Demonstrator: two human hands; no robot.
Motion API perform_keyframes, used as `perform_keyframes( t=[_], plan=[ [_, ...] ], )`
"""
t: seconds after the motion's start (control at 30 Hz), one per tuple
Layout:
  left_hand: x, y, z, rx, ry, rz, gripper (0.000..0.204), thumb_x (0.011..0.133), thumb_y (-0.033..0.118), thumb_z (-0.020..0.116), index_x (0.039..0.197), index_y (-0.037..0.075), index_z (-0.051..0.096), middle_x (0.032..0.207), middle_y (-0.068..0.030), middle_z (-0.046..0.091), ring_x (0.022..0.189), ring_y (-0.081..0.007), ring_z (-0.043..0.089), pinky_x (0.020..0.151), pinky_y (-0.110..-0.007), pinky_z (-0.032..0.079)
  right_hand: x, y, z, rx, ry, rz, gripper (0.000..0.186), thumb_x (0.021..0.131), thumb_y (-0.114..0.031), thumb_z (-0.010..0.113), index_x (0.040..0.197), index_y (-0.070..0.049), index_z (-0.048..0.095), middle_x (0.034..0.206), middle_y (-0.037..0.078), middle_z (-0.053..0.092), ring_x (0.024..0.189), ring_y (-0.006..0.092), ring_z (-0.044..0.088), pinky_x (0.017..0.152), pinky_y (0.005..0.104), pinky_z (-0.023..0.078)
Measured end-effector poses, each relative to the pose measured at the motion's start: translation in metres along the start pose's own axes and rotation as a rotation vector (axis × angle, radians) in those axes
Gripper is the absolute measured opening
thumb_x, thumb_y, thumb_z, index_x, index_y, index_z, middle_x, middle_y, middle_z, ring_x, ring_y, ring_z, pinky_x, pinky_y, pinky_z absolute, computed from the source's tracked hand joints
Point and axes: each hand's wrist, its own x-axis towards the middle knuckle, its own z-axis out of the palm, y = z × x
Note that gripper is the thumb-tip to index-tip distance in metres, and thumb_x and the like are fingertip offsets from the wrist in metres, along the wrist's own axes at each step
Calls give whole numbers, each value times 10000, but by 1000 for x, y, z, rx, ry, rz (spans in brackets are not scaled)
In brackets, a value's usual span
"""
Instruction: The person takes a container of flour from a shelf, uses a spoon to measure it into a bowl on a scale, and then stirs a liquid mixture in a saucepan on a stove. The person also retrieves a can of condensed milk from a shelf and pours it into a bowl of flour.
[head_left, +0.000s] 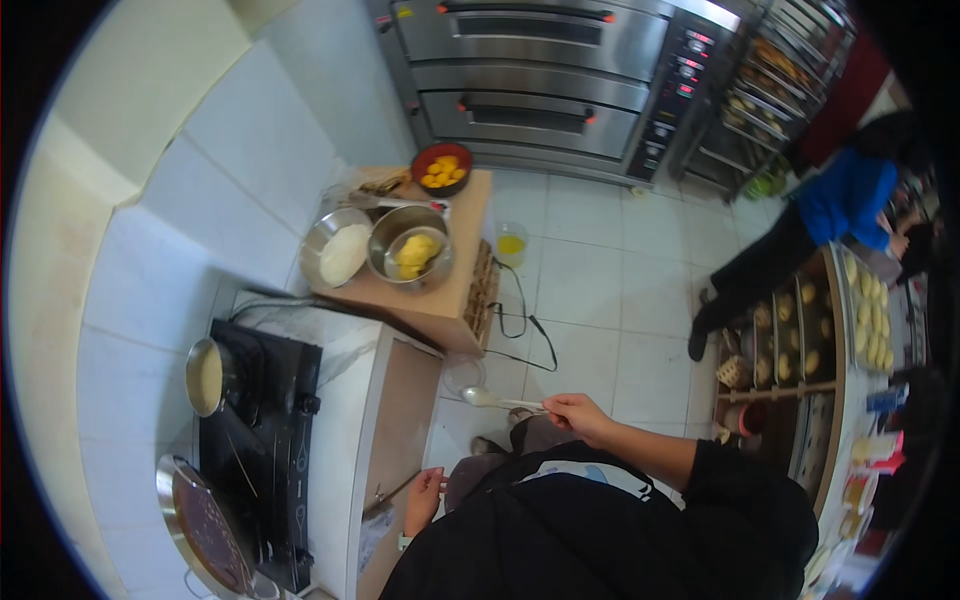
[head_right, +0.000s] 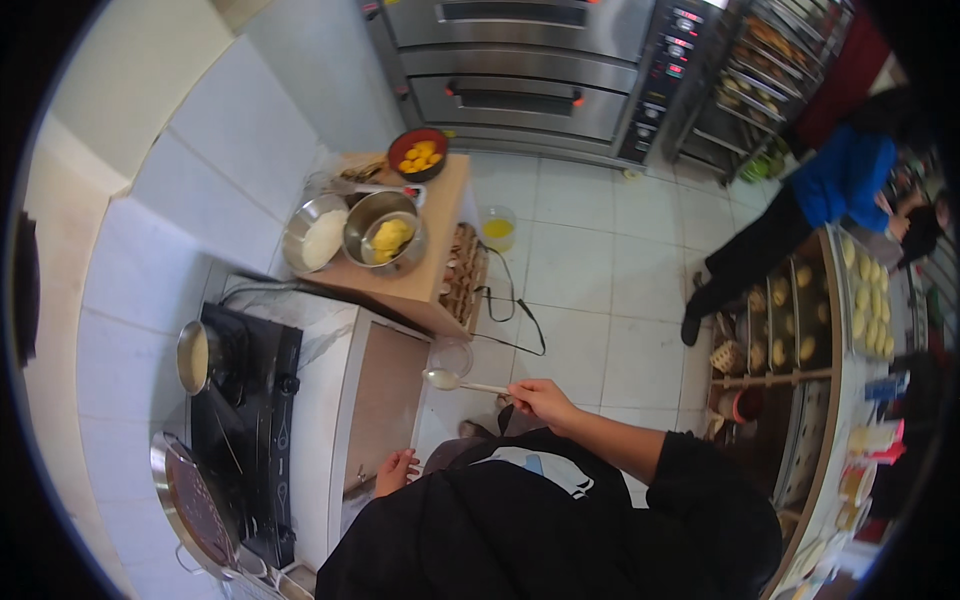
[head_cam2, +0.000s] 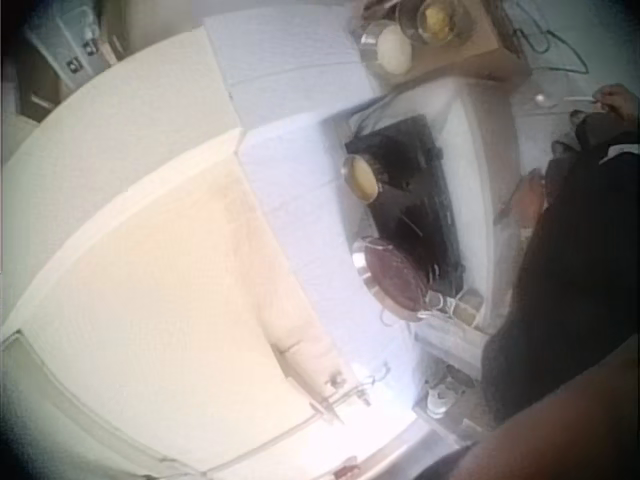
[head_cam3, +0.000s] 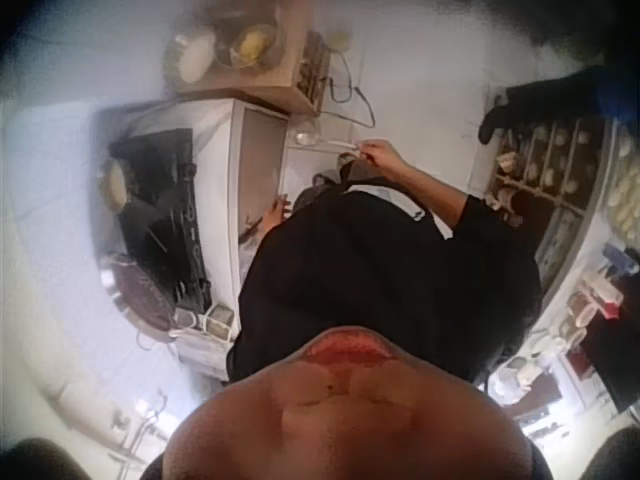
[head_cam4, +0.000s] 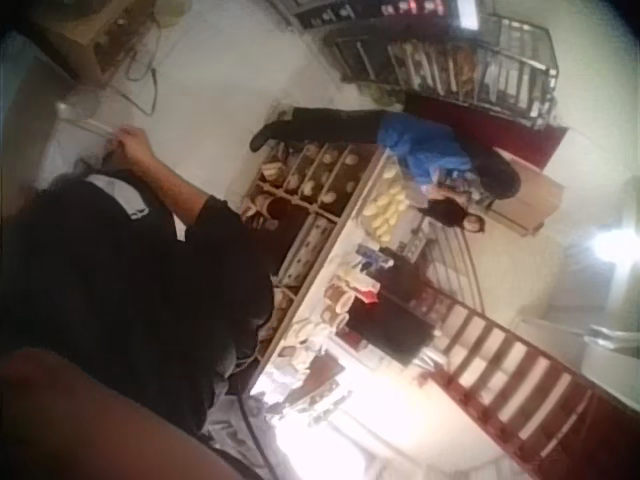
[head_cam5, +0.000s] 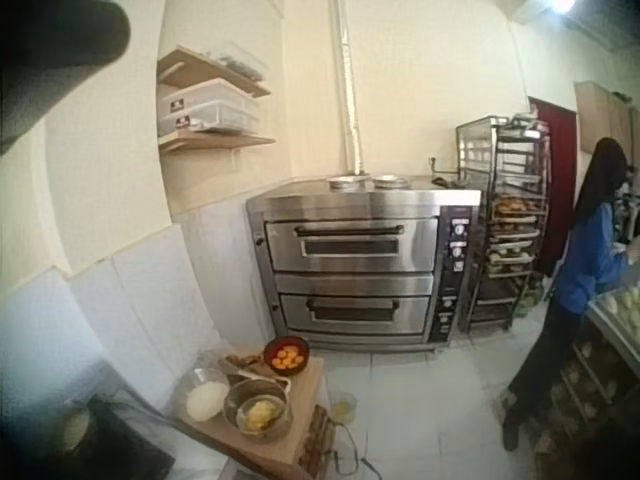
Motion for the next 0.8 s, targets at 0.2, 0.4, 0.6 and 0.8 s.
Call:
perform_keyframes(
  t=[0.2, 0.4, 0.6, 0.8],
  plan=[
    [16, 49, 15, 379, -201, 257, 277, 838, 254, 642, 914, -12, 659, 761, -68, 644, 671, -139, 576, 622, -279, 458, -55, 31, -11, 403, 257, -127, 172, 918, -217, 537, 855, -64, 587, 654, -39, 500, 577, 56, 423, 537, 187, 337],
    [24, 66, 36, 671, -255, 633, 231, 761, 237, 715, 748, 8, 689, 706, -133, 622, 620, -187, 572, 583, -293, 443, -89, 69, -19, 684, 373, -266, 147, 922, -180, 525, 891, -44, 569, 672, -18, 506, 579, 68, 442, 526, 191, 357],
    [27, 62, 77, 726, -347, 510, 292, 722, 308, 741, 747, 21, 694, 706, -139, 635, 626, -224, 589, 579, -310, 451, -102, 86, -67, 885, 500, -239, 147, 918, -185, 525, 823, -73, 520, 657, -10, 474, 577, 95, 418, 551, 234, 351],
    [55, 64, 140, 1074, -496, 404, 374, 788, 414, 637, 752, 46, 695, 732, -169, 648, 735, -319, 629, 678, -380, 483, -106, 65, -148, 936, 569, -301, 135, 913, -195, 535, 924, -60, 543, 657, -12, 478, 579, 99, 423, 559, 231, 364]
  ],
)
